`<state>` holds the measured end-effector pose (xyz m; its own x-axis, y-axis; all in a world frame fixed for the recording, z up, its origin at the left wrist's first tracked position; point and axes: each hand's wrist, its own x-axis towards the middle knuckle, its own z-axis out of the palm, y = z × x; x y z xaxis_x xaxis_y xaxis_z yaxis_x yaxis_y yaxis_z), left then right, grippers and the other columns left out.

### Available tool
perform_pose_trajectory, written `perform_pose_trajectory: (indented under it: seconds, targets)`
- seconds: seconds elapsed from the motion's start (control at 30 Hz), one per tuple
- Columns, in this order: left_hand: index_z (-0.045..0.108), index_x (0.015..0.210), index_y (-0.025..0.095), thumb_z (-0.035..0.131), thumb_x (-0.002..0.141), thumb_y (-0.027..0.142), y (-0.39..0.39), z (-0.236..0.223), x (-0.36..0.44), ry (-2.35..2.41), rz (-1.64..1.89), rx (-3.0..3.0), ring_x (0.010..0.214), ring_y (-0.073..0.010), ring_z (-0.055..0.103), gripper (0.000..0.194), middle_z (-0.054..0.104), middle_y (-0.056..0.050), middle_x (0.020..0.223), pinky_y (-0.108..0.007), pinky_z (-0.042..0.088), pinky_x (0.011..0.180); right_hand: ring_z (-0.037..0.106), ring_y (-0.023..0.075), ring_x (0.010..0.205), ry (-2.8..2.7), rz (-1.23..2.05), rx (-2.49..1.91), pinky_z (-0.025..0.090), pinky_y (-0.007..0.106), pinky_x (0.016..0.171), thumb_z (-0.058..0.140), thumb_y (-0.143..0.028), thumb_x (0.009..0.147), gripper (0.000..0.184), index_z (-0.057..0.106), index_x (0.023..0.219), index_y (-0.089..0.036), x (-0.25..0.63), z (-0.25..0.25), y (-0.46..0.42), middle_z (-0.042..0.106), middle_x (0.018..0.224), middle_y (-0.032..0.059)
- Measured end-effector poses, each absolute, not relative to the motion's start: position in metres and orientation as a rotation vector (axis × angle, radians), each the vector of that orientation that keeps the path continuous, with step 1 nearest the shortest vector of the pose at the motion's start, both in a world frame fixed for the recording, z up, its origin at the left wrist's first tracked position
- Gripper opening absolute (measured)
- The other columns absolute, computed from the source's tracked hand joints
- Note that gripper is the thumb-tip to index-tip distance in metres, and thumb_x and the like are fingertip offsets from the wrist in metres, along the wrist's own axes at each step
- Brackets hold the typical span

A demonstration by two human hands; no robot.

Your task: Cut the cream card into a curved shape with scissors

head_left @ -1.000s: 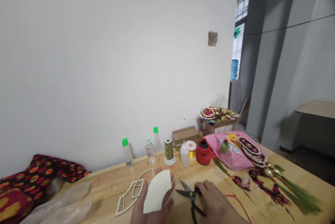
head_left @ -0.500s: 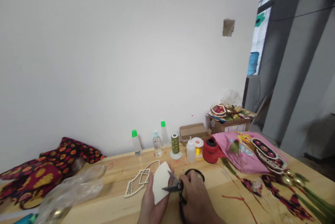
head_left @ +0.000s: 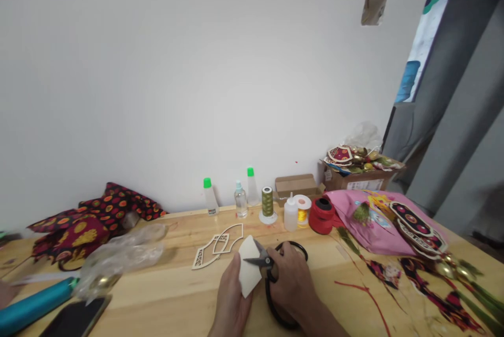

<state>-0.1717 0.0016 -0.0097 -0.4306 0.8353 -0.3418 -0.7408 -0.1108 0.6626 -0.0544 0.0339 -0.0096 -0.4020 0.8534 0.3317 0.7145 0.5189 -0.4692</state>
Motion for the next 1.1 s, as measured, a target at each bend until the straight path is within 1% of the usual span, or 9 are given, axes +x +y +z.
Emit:
perform_pose_trajectory:
  seconds: [0.07, 0.17, 0.27, 0.57, 0.67, 0.8, 0.9, 1.1]
  targets:
    - [0.06, 0.094, 0.008, 0.054, 0.074, 0.021, 0.001, -0.01, -0.17, 0.978, 1.792, 0.15, 0.072, -0.0212, 0.064, 0.024, 0.069, -0.011, 0.075, -0.035, 0.051, 0.068, 0.044, 0.02, 0.077, -2.235, 0.337, -1.279, 0.027, 0.028, 0.066, 0.05, -0.018, 0.065, 0.027, 0.057, 0.089, -0.027, -0.052, -0.009, 0.034, 0.047, 0.08, 0.0045]
    - [0.061, 0.087, 0.008, 0.051, 0.075, 0.019, 0.002, -0.01, -0.168, 1.014, 1.831, 0.14, 0.07, -0.0206, 0.064, 0.019, 0.069, -0.01, 0.07, -0.034, 0.051, 0.066, 0.044, 0.0193, 0.076, -2.254, 0.334, -1.263, 0.025, 0.028, 0.065, 0.052, -0.015, 0.061, 0.032, 0.057, 0.089, -0.029, -0.047, -0.008, 0.032, 0.047, 0.08, 0.0035]
    - [0.062, 0.083, 0.009, 0.053, 0.072, 0.018, 0.003, -0.009, -0.166, 1.037, 1.841, 0.149, 0.07, -0.0207, 0.064, 0.017, 0.068, -0.009, 0.068, -0.034, 0.05, 0.066, 0.044, 0.0198, 0.076, -2.245, 0.309, -1.303, 0.025, 0.028, 0.064, 0.052, -0.016, 0.061, 0.03, 0.057, 0.087, -0.028, -0.045, -0.007, 0.03, 0.047, 0.079, 0.0041]
    - [0.062, 0.076, 0.011, 0.061, 0.063, 0.027, -0.001, -0.011, -0.163, 1.115, 1.824, 0.2, 0.064, -0.0205, 0.063, 0.021, 0.066, -0.006, 0.06, -0.03, 0.048, 0.059, 0.044, 0.0183, 0.076, -2.242, 0.305, -1.346, 0.024, 0.026, 0.064, 0.054, -0.018, 0.064, 0.027, 0.058, 0.09, -0.028, -0.043, -0.011, 0.031, 0.047, 0.08, 0.0036]
    - [0.062, 0.073, 0.012, 0.061, 0.062, 0.029, -0.001, -0.008, -0.164, 1.147, 1.833, 0.203, 0.062, -0.0201, 0.062, 0.02, 0.065, -0.005, 0.058, -0.03, 0.047, 0.056, 0.044, 0.0177, 0.075, -2.254, 0.319, -1.341, 0.024, 0.026, 0.064, 0.054, -0.019, 0.064, 0.027, 0.058, 0.088, -0.028, -0.042, -0.011, 0.031, 0.046, 0.079, 0.003]
    - [0.061, 0.072, 0.013, 0.063, 0.061, 0.032, 0.0, -0.007, -0.165, 1.16, 1.828, 0.257, 0.063, -0.0195, 0.061, 0.022, 0.065, -0.004, 0.059, -0.028, 0.046, 0.055, 0.045, 0.0184, 0.076, -2.239, 0.315, -1.363, 0.024, 0.026, 0.064, 0.055, -0.018, 0.061, 0.029, 0.058, 0.087, -0.028, -0.042, -0.011, 0.03, 0.046, 0.08, 0.0035]
    - [0.061, 0.069, 0.013, 0.063, 0.06, 0.033, 0.001, -0.008, -0.165, 1.175, 1.826, 0.275, 0.062, -0.0191, 0.061, 0.022, 0.064, -0.003, 0.057, -0.027, 0.045, 0.054, 0.044, 0.018, 0.074, -2.23, 0.324, -1.356, 0.024, 0.026, 0.063, 0.053, -0.018, 0.061, 0.028, 0.058, 0.087, -0.029, -0.042, -0.012, 0.03, 0.047, 0.079, 0.0032]
    - [0.06, 0.07, 0.013, 0.061, 0.061, 0.032, 0.004, -0.007, -0.164, 1.194, 1.819, 0.285, 0.058, -0.0181, 0.06, 0.021, 0.064, -0.003, 0.056, -0.027, 0.044, 0.053, 0.044, 0.0175, 0.073, -2.231, 0.329, -1.341, 0.023, 0.026, 0.062, 0.053, -0.021, 0.063, 0.028, 0.058, 0.089, -0.03, -0.044, -0.011, 0.032, 0.047, 0.078, 0.0027]
